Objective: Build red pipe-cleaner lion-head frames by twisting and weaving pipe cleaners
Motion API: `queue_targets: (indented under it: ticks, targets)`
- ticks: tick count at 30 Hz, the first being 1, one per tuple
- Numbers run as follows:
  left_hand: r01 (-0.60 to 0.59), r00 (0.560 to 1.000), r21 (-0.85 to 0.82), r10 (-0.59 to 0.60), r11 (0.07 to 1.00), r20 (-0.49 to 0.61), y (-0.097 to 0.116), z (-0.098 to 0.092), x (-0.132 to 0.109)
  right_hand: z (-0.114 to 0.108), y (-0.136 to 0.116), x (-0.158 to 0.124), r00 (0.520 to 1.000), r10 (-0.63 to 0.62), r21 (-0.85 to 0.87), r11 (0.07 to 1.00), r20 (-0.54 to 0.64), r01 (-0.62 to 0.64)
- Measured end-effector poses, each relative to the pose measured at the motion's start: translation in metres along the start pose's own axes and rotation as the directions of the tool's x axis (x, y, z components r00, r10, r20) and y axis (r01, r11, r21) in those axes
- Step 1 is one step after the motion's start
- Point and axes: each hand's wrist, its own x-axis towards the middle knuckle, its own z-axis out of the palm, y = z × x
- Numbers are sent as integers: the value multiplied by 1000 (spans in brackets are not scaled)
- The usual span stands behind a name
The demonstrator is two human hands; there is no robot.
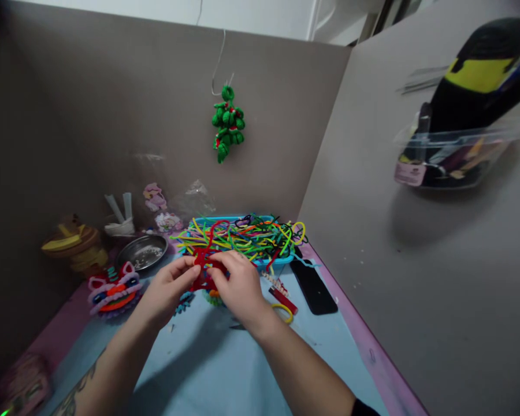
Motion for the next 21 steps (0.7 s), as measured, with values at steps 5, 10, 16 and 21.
queue_targets:
  ticks: [5, 10, 16, 21]
  targets:
    - [11, 999, -2, -11, 1000, -32, 1, 4, -1, 5, 4, -4, 986, -164, -177, 971, 10, 163]
    - [-34, 993, -2, 34, 999, -114, 0, 4, -2, 6, 0, -9, 936, -352, -232, 909, 23, 348]
    - [-29, 995, -33, 26, 999, -91, 2, 0, -3, 8, -3, -12, 920, -391, -262, 885, 26, 384]
    - [-24, 1000, 61, 25, 998, -16, 15, -10, -2, 8, -6, -7, 984, -177, 14, 984, -20, 177]
